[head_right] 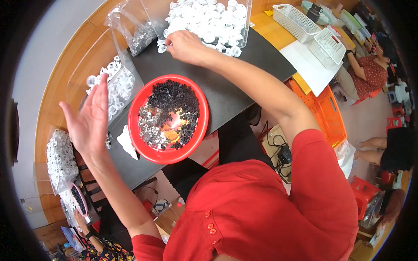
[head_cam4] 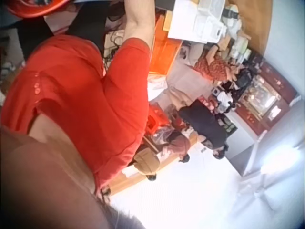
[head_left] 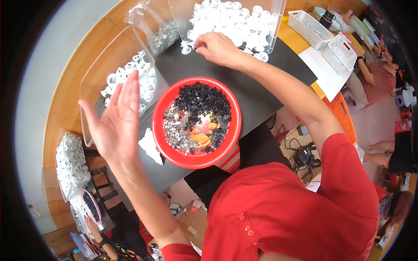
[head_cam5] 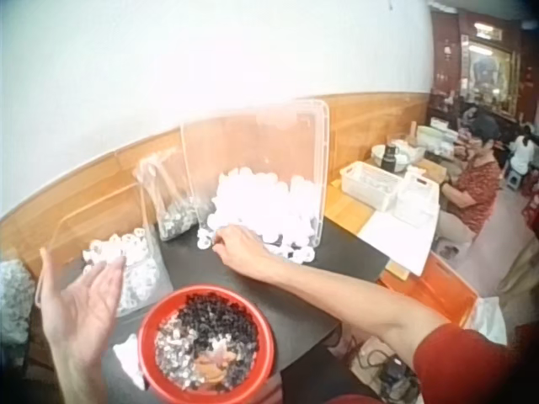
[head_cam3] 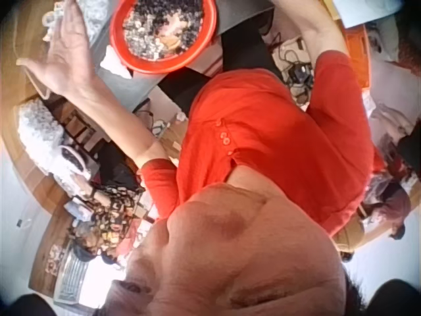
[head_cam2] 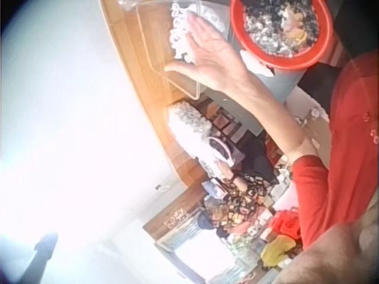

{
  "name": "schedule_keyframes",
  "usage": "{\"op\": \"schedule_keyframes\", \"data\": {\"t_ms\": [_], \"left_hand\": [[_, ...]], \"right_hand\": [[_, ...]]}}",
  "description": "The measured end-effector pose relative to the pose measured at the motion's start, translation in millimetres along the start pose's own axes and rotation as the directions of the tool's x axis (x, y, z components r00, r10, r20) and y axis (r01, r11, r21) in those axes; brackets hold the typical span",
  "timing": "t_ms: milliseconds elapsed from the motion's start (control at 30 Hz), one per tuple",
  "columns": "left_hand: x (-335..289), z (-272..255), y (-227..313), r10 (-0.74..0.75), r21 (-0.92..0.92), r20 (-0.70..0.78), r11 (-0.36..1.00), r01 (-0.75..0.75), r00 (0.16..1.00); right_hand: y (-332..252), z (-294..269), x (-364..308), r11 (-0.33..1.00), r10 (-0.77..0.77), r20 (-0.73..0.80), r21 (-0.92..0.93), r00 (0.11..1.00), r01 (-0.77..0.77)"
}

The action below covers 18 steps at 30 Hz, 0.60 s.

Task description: Sorting small white plastic eyelets and black components from a red bowl into clear containers.

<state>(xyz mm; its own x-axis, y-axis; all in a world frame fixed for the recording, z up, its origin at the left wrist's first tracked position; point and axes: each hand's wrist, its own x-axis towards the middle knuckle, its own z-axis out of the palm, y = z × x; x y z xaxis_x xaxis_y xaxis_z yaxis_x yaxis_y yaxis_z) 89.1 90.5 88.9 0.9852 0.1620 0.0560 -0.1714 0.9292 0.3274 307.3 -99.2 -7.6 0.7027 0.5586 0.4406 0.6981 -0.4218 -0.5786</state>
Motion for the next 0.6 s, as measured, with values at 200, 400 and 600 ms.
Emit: {"op": "schedule_keyframes", "data": {"t_ms": [200, 400, 600], "left_hand": [[-45.2, -27.1, -31.2, 0.184, 0.272, -0.048, 0.948, -0.165, 0.982], [-80.0, -40.2, -74.9, 0.271, 0.529, -0.226, 0.841, -0.116, 0.936], [-80.8, -52.8, -101.5, 0.251, 0.678, -0.258, 0.735, -0.010, 0.933]], "right_hand": [[19.8, 31.0, 40.6, 0.933, -0.072, 0.030, -0.352, 0.997, 0.078], [26.2, 42.3, 47.0, 0.879, -0.066, 0.090, -0.466, 0.994, 0.100], [-24.3, -1.2, -1.8, 0.982, -0.152, -0.007, 0.107, 0.988, 0.152]]}}
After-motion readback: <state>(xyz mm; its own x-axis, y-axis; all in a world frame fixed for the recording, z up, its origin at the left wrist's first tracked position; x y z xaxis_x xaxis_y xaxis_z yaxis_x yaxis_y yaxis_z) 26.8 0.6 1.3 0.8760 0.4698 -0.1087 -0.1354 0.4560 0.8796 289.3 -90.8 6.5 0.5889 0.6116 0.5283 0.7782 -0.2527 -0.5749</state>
